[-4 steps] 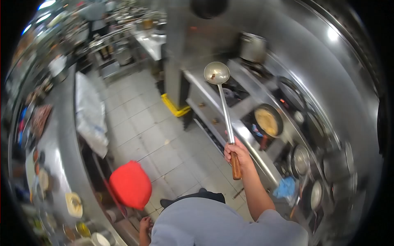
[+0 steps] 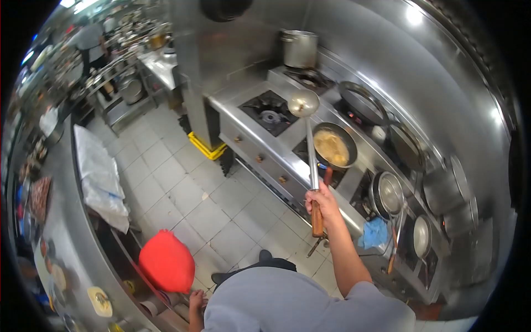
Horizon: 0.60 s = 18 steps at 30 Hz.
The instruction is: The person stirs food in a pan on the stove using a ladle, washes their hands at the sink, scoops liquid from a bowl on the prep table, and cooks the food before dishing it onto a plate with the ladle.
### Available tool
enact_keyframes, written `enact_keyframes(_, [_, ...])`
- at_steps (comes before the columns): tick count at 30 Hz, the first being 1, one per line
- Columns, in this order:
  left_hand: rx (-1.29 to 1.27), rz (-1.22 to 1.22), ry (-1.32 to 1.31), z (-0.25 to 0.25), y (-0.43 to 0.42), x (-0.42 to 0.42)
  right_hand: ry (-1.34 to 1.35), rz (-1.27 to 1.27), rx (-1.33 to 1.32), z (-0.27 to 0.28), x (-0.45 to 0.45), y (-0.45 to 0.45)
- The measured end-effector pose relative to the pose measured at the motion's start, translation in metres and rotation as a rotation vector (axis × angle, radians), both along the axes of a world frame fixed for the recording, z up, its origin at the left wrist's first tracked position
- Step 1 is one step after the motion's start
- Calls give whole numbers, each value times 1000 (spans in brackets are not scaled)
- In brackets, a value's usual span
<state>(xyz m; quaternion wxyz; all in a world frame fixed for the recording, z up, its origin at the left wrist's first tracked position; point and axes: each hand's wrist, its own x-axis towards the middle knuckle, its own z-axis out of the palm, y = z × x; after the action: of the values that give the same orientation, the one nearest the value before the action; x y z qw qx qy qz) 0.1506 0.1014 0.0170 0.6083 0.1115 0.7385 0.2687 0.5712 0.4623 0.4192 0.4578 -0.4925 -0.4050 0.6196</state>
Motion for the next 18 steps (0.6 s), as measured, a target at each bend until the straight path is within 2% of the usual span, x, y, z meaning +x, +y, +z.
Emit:
enact_keyframes(1, [23,-11,-5,11,6,-8,-33,-50,-7,-8,14,-6])
enact_keyframes(2, [47,-26,71,18,34,-31,-3,-83,24,-40,30,2])
enact_keyframes(5, [179,-160,130,-14,83,11,-248,-193,-34,-64,106,10])
enact_keyframes(6, [230,-233,204,-35,88,23,-244,-204,-29,-75,128,14])
enact_keyframes(7, [280,-304,272,-46,92,36,-409,-217,-44,-82,149,18])
enact_keyframes(8, [252,-341,321,-29,100,54,-576,-227,-63,-93,171,23])
enact_keyframes(9, [247,-348,319,-33,100,63,-576,-232,-70,-122,195,28])
enact_keyframes(11, [325,-294,259,-48,105,72,-1450,-454,445,-178,231,38])
enact_keyframes(12, [332,-292,262,-48,105,75,-1438,-354,293,-164,229,34])
enact_keyframes(13, [307,-236,234,-46,106,76,-1432,-357,303,-149,225,31])
enact_keyframes(15, [282,-177,209,-40,111,77,-475,-123,-202,-102,205,19])
enact_keyframes(16, [229,-162,176,-36,111,76,-318,-85,-204,-87,204,16])
enact_keyframes(17, [173,-150,145,-30,110,74,-313,-87,-207,-88,212,21])
enact_keyframes(18, [170,-157,149,-22,108,73,43,-107,-284,-90,225,25])
